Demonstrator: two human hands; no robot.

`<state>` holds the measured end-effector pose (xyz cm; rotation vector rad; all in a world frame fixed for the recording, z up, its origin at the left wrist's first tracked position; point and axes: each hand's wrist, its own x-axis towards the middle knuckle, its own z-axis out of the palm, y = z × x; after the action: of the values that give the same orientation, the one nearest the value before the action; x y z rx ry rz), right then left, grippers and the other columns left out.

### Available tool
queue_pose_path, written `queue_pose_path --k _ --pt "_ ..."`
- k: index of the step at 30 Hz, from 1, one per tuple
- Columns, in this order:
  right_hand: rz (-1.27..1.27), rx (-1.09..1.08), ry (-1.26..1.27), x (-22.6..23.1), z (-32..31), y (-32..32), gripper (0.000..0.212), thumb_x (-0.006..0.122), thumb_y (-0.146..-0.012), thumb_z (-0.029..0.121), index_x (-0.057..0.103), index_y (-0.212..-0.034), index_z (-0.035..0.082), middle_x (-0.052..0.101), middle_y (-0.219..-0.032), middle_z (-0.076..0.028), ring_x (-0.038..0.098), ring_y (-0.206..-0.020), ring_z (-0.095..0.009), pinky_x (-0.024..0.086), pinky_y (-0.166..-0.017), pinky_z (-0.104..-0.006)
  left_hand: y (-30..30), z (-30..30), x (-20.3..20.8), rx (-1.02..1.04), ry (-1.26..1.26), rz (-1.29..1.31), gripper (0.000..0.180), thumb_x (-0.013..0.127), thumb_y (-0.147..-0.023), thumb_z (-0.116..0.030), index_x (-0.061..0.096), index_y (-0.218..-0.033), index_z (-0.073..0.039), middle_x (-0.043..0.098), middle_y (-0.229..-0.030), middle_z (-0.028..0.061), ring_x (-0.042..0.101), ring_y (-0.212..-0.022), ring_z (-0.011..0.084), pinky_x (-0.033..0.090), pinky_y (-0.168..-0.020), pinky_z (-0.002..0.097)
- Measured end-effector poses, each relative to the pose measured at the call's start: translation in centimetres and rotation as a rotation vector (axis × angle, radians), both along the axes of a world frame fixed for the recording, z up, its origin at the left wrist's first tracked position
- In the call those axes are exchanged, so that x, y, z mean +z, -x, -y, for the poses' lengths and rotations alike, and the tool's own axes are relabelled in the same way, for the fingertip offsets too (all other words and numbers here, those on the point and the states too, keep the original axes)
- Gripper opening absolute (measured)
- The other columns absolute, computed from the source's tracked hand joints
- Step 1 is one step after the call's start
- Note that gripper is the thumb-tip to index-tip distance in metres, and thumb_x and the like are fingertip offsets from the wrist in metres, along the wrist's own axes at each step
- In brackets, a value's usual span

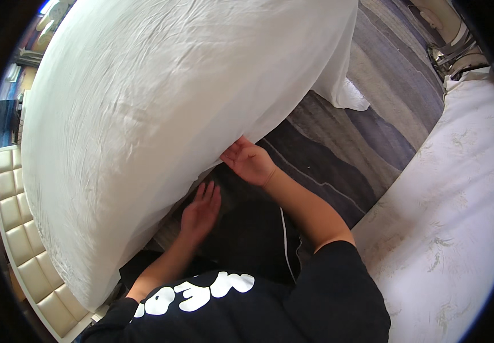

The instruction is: The person kneels on the floor and tucks a white fitted sheet under the edges of a mattress. They work around the perimeter, pulling and smoothing the fabric to secure it.

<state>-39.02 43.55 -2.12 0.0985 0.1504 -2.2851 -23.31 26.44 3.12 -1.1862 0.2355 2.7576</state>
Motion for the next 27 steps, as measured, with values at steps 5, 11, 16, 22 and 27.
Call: queue_pose_path --k 5,11,16,22,27 --pt "-0.085 -0.006 0.094 -0.1 2.1 1.7 0.057 0.048 -0.070 -0.001 0.053 -0.127 0.005 0.056 -0.131 -0.011 0.052 -0.119 -0.029 0.039 -0.104 -0.0413 5.6 0.2 -2.2 -0.115 0.069 -0.182 0.049 0.048 -0.089 0.006 0.045 -0.136 -0.009 0.044 -0.145 0.0056 0.036 -0.138 0.0248 0.035 -0.111 0.0415" --pt "-0.143 0.139 0.134 -0.3 3.3 3.9 0.050 0.051 -0.069 0.003 0.058 -0.118 -0.003 0.060 -0.123 -0.018 0.057 -0.111 -0.036 0.044 -0.096 -0.0478 5.3 -0.4 -0.8 -0.155 0.065 -0.309 0.049 0.049 -0.088 0.004 0.050 -0.133 -0.015 0.038 -0.149 0.0043 0.029 -0.141 0.0246 0.031 -0.113 0.0414" --pt "0.076 0.148 0.052 -0.2 3.4 4.5 0.058 0.053 -0.057 -0.002 0.058 -0.115 -0.005 0.061 -0.118 -0.018 0.054 -0.109 -0.037 0.043 -0.095 -0.0441 6.6 -1.3 -1.3 -0.236 0.074 -0.357 0.049 0.051 -0.087 0.001 0.057 -0.127 -0.028 0.036 -0.149 0.0022 0.030 -0.140 0.0232 0.032 -0.110 0.0435" --pt "-0.001 0.024 0.085 -0.3 4.1 4.6 0.061 0.053 -0.052 -0.004 0.058 -0.114 -0.006 0.060 -0.118 -0.017 0.049 -0.115 -0.037 0.040 -0.096 -0.0441 8.4 -2.7 -3.1 -0.332 0.120 -0.343 0.048 0.054 -0.086 -0.003 0.059 -0.122 -0.035 0.045 -0.139 0.0014 0.038 -0.130 0.0214 0.033 -0.105 0.0450" --pt "0.044 0.145 -0.311 0.4 1.5 4.5 0.051 0.055 -0.067 -0.007 0.056 -0.118 -0.005 0.062 -0.113 -0.017 0.061 -0.100 -0.033 0.052 -0.080 -0.0415 9.2 -2.6 -2.4 -0.307 0.086 -0.323 0.043 0.053 -0.086 -0.002 0.059 -0.121 -0.026 0.047 -0.137 0.0051 0.041 -0.128 0.0245 0.033 -0.107 0.0456"
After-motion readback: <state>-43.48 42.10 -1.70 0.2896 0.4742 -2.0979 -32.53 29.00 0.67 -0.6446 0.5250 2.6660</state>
